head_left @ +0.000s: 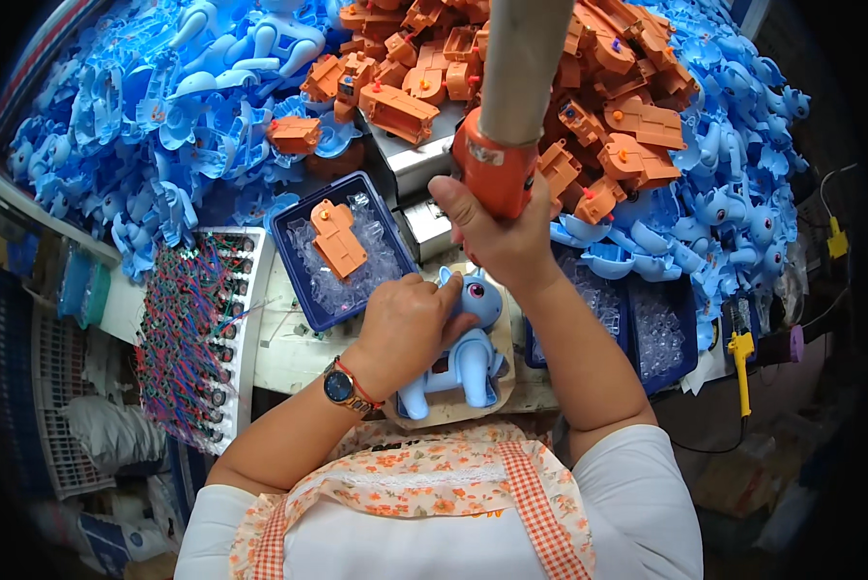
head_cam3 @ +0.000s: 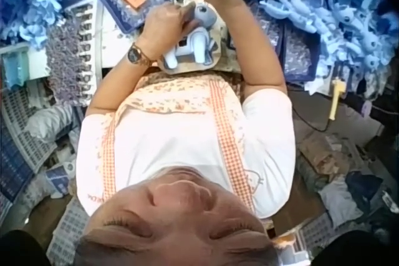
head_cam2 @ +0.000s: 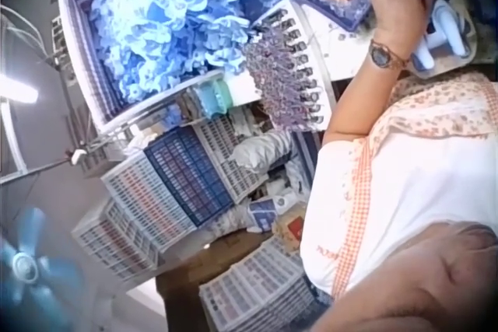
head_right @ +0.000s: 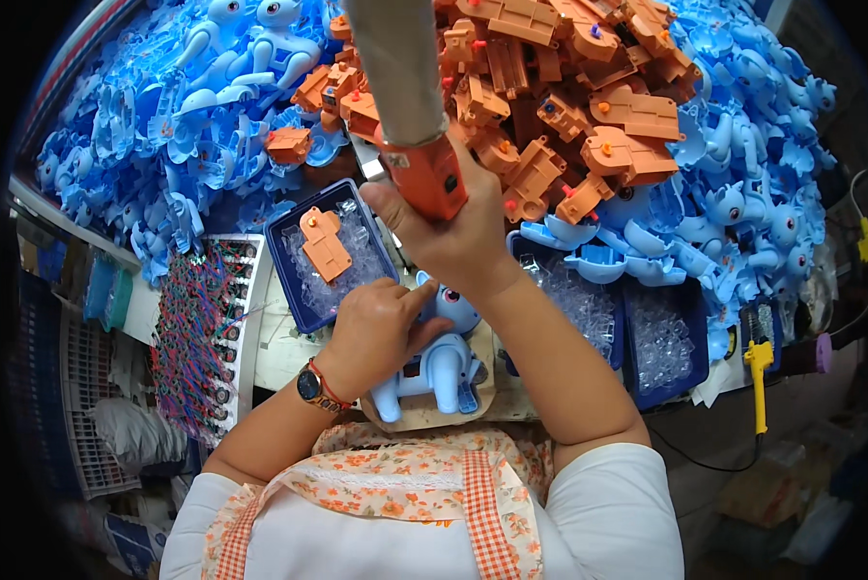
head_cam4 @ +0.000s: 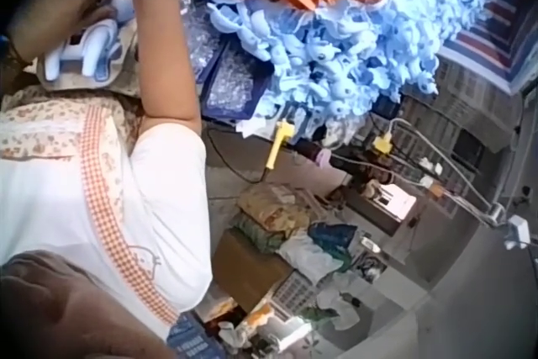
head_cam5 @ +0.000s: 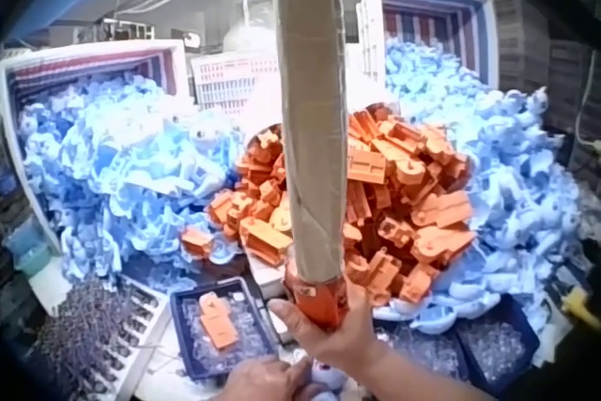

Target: Assembling plastic toy pony components at a factory workbench using assembly tools.

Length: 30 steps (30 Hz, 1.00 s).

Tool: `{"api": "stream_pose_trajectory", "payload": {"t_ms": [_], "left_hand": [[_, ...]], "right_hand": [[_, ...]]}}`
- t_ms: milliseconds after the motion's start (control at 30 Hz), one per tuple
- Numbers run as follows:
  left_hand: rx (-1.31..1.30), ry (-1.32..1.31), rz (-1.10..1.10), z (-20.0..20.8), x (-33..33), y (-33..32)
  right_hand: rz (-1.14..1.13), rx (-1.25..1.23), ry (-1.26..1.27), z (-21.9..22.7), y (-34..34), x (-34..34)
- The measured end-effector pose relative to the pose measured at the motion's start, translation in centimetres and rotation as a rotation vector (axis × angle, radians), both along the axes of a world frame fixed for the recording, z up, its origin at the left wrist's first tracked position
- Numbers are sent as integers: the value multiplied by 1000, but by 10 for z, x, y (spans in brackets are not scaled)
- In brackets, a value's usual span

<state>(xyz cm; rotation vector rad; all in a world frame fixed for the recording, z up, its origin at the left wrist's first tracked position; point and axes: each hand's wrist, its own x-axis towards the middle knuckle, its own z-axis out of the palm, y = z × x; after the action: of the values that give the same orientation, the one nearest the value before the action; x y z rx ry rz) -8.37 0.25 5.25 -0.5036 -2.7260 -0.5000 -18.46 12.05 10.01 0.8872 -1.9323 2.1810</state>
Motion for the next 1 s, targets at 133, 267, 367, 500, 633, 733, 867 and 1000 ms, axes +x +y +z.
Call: {"api": "stream_pose_trajectory", "payload": {"t_ms": [133, 267, 367, 500, 633, 733, 867, 1000], "left_hand": [[25, -38, 17, -2, 2, -1], [42, 8, 4, 0, 3, 1], [41, 8, 3, -1, 3, 2], [38, -1, 15, -1, 4, 1], [52, -14, 19, 0, 4, 0], [69, -8, 20, -1, 4, -1], [53, -3, 3, 1, 2, 4], [78, 6, 13, -4, 3, -3]], "right_hand": [[28, 9, -36, 3, 1, -4], [-187, -161, 144, 6, -6, -21], [-214, -304, 222, -3, -14, -34], [-156, -223, 133, 2, -13, -32], [-131, -140, -30, 24, 4, -8], [-119, -96, -45, 30, 21, 10], [7, -100, -91, 23, 52, 26], [34, -135, -68, 13, 43, 29]]}}
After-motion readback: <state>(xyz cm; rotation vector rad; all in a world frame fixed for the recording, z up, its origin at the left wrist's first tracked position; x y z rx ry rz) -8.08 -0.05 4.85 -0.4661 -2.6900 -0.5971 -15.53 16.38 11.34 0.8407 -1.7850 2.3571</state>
